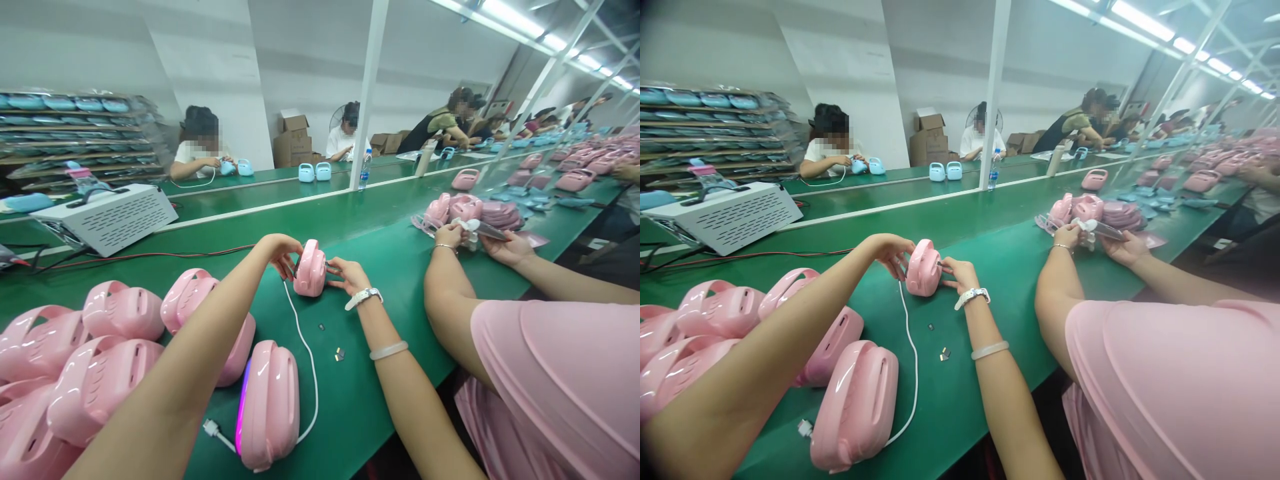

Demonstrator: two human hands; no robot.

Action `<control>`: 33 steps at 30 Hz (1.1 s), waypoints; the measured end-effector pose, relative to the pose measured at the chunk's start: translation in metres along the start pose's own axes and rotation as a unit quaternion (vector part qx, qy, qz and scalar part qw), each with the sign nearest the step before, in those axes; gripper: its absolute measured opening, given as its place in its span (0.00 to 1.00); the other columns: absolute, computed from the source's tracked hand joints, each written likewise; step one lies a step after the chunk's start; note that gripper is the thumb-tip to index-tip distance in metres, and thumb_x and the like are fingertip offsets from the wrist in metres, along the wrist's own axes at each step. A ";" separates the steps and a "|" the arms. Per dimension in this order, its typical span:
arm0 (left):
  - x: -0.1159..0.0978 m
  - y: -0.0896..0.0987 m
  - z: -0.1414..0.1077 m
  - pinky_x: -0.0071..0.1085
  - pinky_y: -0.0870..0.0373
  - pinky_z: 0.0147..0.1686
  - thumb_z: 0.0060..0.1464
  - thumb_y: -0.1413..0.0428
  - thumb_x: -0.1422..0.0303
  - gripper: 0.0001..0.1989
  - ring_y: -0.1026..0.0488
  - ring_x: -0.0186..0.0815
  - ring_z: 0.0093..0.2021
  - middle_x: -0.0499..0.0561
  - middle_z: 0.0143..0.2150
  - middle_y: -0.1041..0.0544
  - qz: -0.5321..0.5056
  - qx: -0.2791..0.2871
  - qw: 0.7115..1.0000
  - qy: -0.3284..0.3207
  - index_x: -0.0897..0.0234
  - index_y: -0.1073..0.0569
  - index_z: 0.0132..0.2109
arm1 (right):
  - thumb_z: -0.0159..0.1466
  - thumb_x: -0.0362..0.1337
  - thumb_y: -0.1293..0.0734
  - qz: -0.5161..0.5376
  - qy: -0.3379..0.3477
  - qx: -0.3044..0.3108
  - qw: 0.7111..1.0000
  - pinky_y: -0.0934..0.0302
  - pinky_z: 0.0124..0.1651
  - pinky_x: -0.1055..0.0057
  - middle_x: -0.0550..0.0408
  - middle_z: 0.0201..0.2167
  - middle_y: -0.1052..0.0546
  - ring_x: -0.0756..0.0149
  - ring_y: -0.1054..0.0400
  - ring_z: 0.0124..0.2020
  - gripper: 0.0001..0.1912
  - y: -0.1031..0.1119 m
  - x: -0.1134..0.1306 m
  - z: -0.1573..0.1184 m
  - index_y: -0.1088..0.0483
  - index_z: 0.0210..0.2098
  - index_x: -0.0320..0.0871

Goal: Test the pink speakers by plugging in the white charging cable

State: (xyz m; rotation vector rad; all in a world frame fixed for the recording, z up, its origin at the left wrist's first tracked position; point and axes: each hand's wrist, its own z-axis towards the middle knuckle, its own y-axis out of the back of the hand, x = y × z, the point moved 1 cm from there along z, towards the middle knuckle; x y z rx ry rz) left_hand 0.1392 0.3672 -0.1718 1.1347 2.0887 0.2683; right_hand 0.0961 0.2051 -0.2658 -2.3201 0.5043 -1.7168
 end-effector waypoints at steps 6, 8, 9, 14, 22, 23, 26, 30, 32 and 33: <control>0.002 0.002 0.003 0.38 0.23 0.37 0.40 0.42 0.65 0.15 0.22 0.52 0.39 0.66 0.40 0.23 0.000 0.004 1.000 -0.003 0.69 0.28 0.36 | 0.44 0.34 0.31 0.000 0.009 0.000 1.000 0.36 0.39 0.66 0.53 0.28 0.24 0.60 0.30 0.42 0.05 0.000 -0.004 0.004 0.32 0.20 0.41; 0.003 0.002 0.005 0.39 0.23 0.37 0.40 0.42 0.65 0.14 0.22 0.52 0.38 0.67 0.40 0.24 0.001 0.003 1.000 -0.006 0.70 0.28 0.35 | 0.44 0.35 0.31 0.000 0.011 0.001 1.000 0.36 0.39 0.66 0.53 0.28 0.24 0.60 0.30 0.42 0.05 0.000 -0.005 0.005 0.32 0.20 0.41; 0.003 0.002 0.005 0.39 0.23 0.37 0.40 0.43 0.65 0.14 0.22 0.51 0.37 0.67 0.40 0.24 0.002 0.002 1.000 -0.008 0.70 0.28 0.35 | 0.44 0.35 0.31 -0.001 0.011 0.002 1.000 0.36 0.39 0.66 0.53 0.28 0.24 0.60 0.30 0.42 0.05 0.000 -0.005 0.005 0.32 0.20 0.41; 0.008 -0.003 0.000 0.38 0.24 0.35 0.43 0.45 0.66 0.17 0.22 0.49 0.34 0.63 0.39 0.23 0.006 -0.004 0.999 -0.037 0.67 0.29 0.43 | 0.44 0.35 0.32 -0.007 0.018 0.001 1.000 0.35 0.37 0.67 0.52 0.30 0.24 0.59 0.30 0.42 0.05 -0.001 -0.005 0.004 0.31 0.20 0.41; 0.013 -0.009 -0.011 0.31 0.26 0.30 0.50 0.47 0.66 0.21 0.22 0.45 0.32 0.60 0.40 0.23 0.021 -0.011 0.996 -0.084 0.64 0.34 0.52 | 0.41 0.37 0.30 -0.027 0.037 -0.011 0.999 0.37 0.32 0.68 0.49 0.28 0.25 0.55 0.31 0.44 0.07 -0.004 -0.006 0.001 0.31 0.18 0.40; 0.012 -0.010 -0.011 0.32 0.25 0.30 0.51 0.48 0.67 0.21 0.22 0.45 0.32 0.61 0.41 0.23 0.023 -0.015 0.996 -0.082 0.65 0.35 0.53 | 0.41 0.37 0.29 -0.030 0.041 -0.013 0.999 0.37 0.31 0.68 0.49 0.28 0.24 0.55 0.31 0.43 0.08 -0.005 -0.007 0.001 0.30 0.17 0.40; 0.010 -0.014 -0.012 0.33 0.25 0.30 0.52 0.51 0.70 0.22 0.22 0.45 0.32 0.65 0.43 0.24 0.023 -0.039 0.996 -0.074 0.69 0.36 0.55 | 0.39 0.39 0.28 -0.034 0.054 -0.016 0.998 0.39 0.30 0.70 0.48 0.29 0.24 0.55 0.31 0.43 0.09 -0.003 -0.008 0.002 0.29 0.18 0.40; 0.012 -0.022 -0.015 0.35 0.24 0.32 0.54 0.51 0.70 0.24 0.22 0.45 0.31 0.66 0.46 0.25 0.012 -0.064 0.995 -0.072 0.70 0.38 0.58 | 0.36 0.39 0.25 -0.042 0.054 0.020 0.997 0.41 0.31 0.72 0.49 0.33 0.22 0.57 0.31 0.43 0.14 0.005 -0.008 0.002 0.24 0.23 0.41; 0.015 -0.025 -0.014 0.37 0.24 0.33 0.55 0.50 0.70 0.24 0.22 0.44 0.30 0.67 0.46 0.25 0.001 -0.064 0.995 -0.073 0.69 0.37 0.59 | 0.34 0.38 0.23 -0.051 0.048 0.050 0.996 0.39 0.32 0.71 0.50 0.36 0.22 0.58 0.31 0.42 0.16 0.009 -0.008 0.003 0.23 0.24 0.41; 0.017 -0.026 -0.013 0.37 0.24 0.33 0.56 0.50 0.70 0.23 0.22 0.43 0.29 0.67 0.46 0.25 -0.005 -0.062 0.995 -0.074 0.69 0.37 0.59 | 0.33 0.38 0.22 -0.054 0.048 0.062 0.995 0.39 0.33 0.71 0.50 0.37 0.22 0.60 0.31 0.41 0.17 0.011 -0.008 0.005 0.23 0.24 0.41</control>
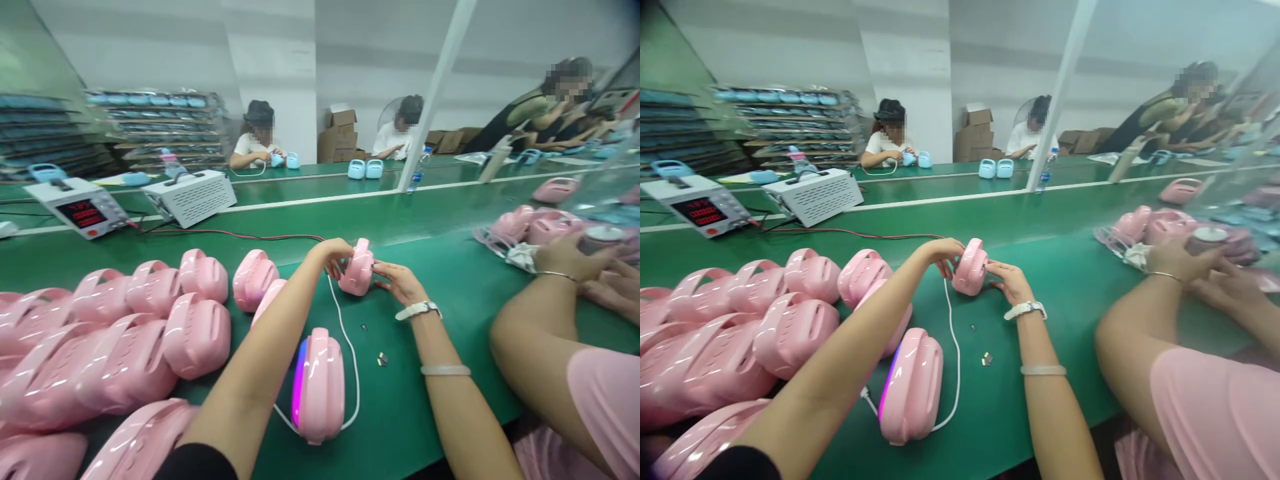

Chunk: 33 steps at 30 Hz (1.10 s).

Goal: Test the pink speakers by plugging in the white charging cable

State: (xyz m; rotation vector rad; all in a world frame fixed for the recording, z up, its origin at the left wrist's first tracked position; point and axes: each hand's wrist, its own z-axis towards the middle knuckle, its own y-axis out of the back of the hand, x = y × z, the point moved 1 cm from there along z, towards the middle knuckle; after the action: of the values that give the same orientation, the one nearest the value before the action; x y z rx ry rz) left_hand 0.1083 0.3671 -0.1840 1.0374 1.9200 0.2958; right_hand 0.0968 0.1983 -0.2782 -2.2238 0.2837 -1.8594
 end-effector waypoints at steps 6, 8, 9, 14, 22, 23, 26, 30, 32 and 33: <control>0.019 -0.007 0.007 0.31 0.25 0.29 0.59 0.53 0.68 0.28 0.25 0.35 0.24 0.59 0.47 0.25 -0.036 -0.027 0.998 -0.042 0.55 0.47 0.66 | 0.33 0.43 0.20 -0.001 0.050 0.023 0.998 0.36 0.36 0.71 0.55 0.38 0.24 0.66 0.32 0.37 0.20 0.001 -0.009 0.007 0.25 0.23 0.43; 0.024 -0.009 0.009 0.30 0.26 0.27 0.59 0.53 0.67 0.31 0.25 0.33 0.23 0.55 0.47 0.25 -0.044 -0.036 0.996 -0.062 0.47 0.51 0.67 | 0.34 0.44 0.20 -0.005 0.067 0.026 0.997 0.36 0.36 0.71 0.54 0.42 0.24 0.66 0.32 0.38 0.20 0.000 -0.011 0.008 0.27 0.22 0.42; 0.026 -0.008 0.010 0.30 0.26 0.27 0.58 0.53 0.67 0.31 0.25 0.33 0.23 0.54 0.47 0.25 -0.046 -0.037 0.996 -0.068 0.45 0.52 0.67 | 0.35 0.45 0.20 -0.007 0.074 0.030 0.997 0.36 0.36 0.72 0.55 0.44 0.25 0.67 0.32 0.38 0.20 0.000 -0.011 0.008 0.28 0.21 0.42; 0.026 -0.005 0.011 0.29 0.27 0.25 0.58 0.52 0.66 0.30 0.25 0.34 0.23 0.56 0.50 0.27 -0.054 -0.033 0.996 -0.065 0.44 0.48 0.66 | 0.35 0.43 0.20 -0.013 0.089 0.066 0.994 0.34 0.36 0.69 0.54 0.39 0.23 0.66 0.31 0.35 0.21 0.001 -0.011 0.012 0.27 0.24 0.42; 0.025 -0.005 0.009 0.28 0.27 0.26 0.59 0.51 0.66 0.29 0.25 0.35 0.24 0.58 0.48 0.26 -0.077 -0.029 0.995 -0.062 0.47 0.47 0.65 | 0.39 0.41 0.21 -0.013 0.103 0.065 0.992 0.35 0.36 0.71 0.52 0.48 0.25 0.62 0.31 0.42 0.16 0.004 -0.011 0.014 0.25 0.25 0.41; 0.026 -0.005 0.009 0.28 0.27 0.27 0.59 0.51 0.66 0.29 0.24 0.35 0.24 0.58 0.48 0.27 -0.079 -0.030 0.995 -0.061 0.47 0.47 0.65 | 0.39 0.41 0.21 -0.006 0.097 0.067 0.993 0.35 0.36 0.71 0.52 0.47 0.25 0.63 0.31 0.42 0.17 0.004 -0.011 0.015 0.25 0.25 0.41; 0.026 -0.005 0.010 0.28 0.27 0.26 0.59 0.50 0.65 0.29 0.24 0.36 0.25 0.60 0.51 0.28 -0.080 -0.035 0.994 -0.065 0.47 0.47 0.65 | 0.37 0.40 0.20 0.029 0.078 0.063 0.995 0.36 0.36 0.71 0.56 0.40 0.24 0.66 0.32 0.39 0.18 0.003 -0.012 0.017 0.26 0.25 0.43; 0.025 -0.006 0.009 0.28 0.26 0.28 0.59 0.50 0.64 0.28 0.23 0.36 0.26 0.60 0.50 0.28 -0.077 -0.041 0.994 -0.069 0.47 0.46 0.65 | 0.36 0.37 0.20 0.066 0.049 0.059 0.995 0.37 0.36 0.72 0.60 0.30 0.25 0.69 0.32 0.34 0.19 0.001 -0.013 0.020 0.27 0.26 0.44; 0.024 -0.005 0.009 0.28 0.26 0.28 0.58 0.50 0.64 0.28 0.23 0.37 0.27 0.59 0.49 0.27 -0.076 -0.039 0.994 -0.070 0.48 0.46 0.65 | 0.36 0.35 0.20 0.074 0.035 0.057 0.995 0.38 0.37 0.72 0.61 0.27 0.25 0.70 0.32 0.33 0.18 0.001 -0.013 0.022 0.28 0.26 0.43; 0.023 -0.005 0.010 0.28 0.26 0.28 0.58 0.50 0.65 0.28 0.23 0.37 0.27 0.59 0.48 0.27 -0.076 -0.037 0.994 -0.070 0.49 0.45 0.65 | 0.37 0.34 0.21 0.075 0.028 0.056 0.995 0.38 0.37 0.72 0.61 0.27 0.25 0.70 0.32 0.32 0.18 0.002 -0.013 0.022 0.29 0.26 0.43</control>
State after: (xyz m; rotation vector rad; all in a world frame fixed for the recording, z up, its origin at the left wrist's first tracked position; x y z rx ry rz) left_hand 0.1076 0.3798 -0.2064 0.8351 1.8348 0.2004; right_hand 0.1162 0.2016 -0.2944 -2.0211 0.3379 -1.8126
